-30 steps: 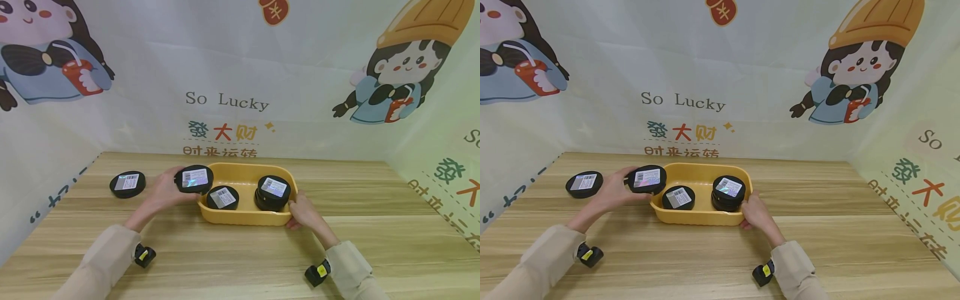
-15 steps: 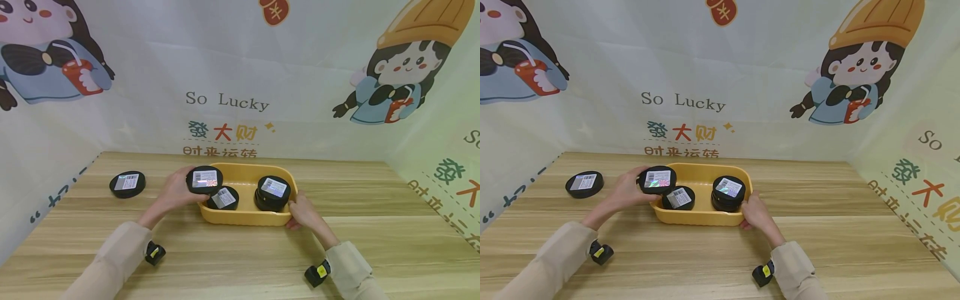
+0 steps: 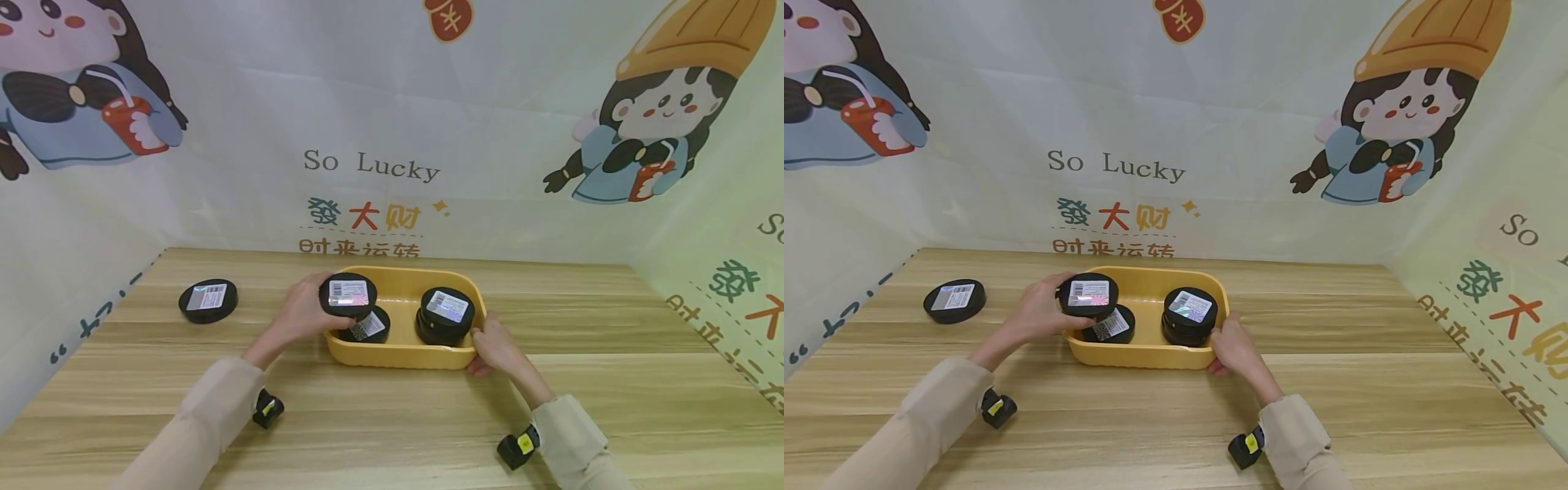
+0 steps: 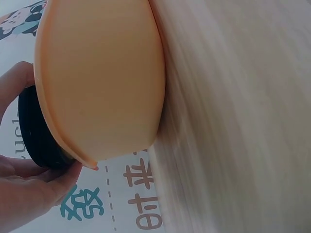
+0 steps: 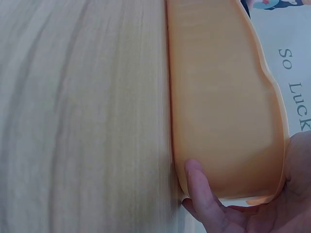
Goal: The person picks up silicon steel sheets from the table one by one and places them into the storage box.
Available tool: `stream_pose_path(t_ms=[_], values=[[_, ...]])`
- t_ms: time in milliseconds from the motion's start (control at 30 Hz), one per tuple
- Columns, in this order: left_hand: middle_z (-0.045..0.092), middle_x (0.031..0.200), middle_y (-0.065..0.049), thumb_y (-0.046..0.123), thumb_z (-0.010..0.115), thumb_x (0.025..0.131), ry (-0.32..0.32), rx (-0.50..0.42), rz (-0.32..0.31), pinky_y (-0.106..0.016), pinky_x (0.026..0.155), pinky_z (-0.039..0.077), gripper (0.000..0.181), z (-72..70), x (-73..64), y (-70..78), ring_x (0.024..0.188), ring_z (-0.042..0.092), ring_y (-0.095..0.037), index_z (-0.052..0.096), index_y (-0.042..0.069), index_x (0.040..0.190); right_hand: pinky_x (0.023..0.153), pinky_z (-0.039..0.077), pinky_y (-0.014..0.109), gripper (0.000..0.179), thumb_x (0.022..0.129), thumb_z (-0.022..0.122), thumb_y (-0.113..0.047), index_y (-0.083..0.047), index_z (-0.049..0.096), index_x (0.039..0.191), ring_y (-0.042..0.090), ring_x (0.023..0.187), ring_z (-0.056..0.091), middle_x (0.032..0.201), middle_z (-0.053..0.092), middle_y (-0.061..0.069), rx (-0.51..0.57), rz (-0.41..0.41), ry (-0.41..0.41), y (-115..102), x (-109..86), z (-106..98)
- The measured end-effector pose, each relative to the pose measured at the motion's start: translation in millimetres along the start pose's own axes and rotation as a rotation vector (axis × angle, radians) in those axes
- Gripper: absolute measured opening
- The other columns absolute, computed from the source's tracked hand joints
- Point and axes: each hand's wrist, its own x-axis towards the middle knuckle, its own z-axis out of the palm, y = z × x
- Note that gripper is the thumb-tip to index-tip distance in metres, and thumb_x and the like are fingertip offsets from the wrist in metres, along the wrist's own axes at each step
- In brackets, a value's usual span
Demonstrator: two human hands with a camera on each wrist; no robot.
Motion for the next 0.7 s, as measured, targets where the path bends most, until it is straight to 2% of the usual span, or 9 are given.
stream_pose_path(t_ms=[333, 700], values=[[0.055, 0.110, -0.024, 0.021, 0.079, 0.057, -0.014, 0.016, 0.028, -0.047, 0.088, 0.041, 0.075, 4.6, 3.3, 4.5, 0.101, 0.052, -0.036, 0.047, -0.011, 0.116, 0.043, 0.051, 0.033, 0.031, 0.088, 0.030, -0.005, 0.014, 0.024, 0.112, 0.019, 0.042, 0.056, 0.069, 0.053, 0.024, 0.004, -0.004, 0.002, 0.2, -0.2, 0.1], [0.057, 0.107, -0.021, 0.020, 0.078, 0.055, -0.045, 0.011, 0.030, -0.045, 0.083, 0.045, 0.075, 10.5, 6.2, 12.6, 0.096, 0.054, -0.033, 0.047, -0.007, 0.118, 0.043, 0.051, 0.033, 0.034, 0.088, 0.029, -0.005, 0.015, 0.023, 0.115, 0.018, 0.043, 0.055, 0.075, 0.051, 0.026, 0.034, 0.000, 0.002, 1.1, -0.1, 0.5]])
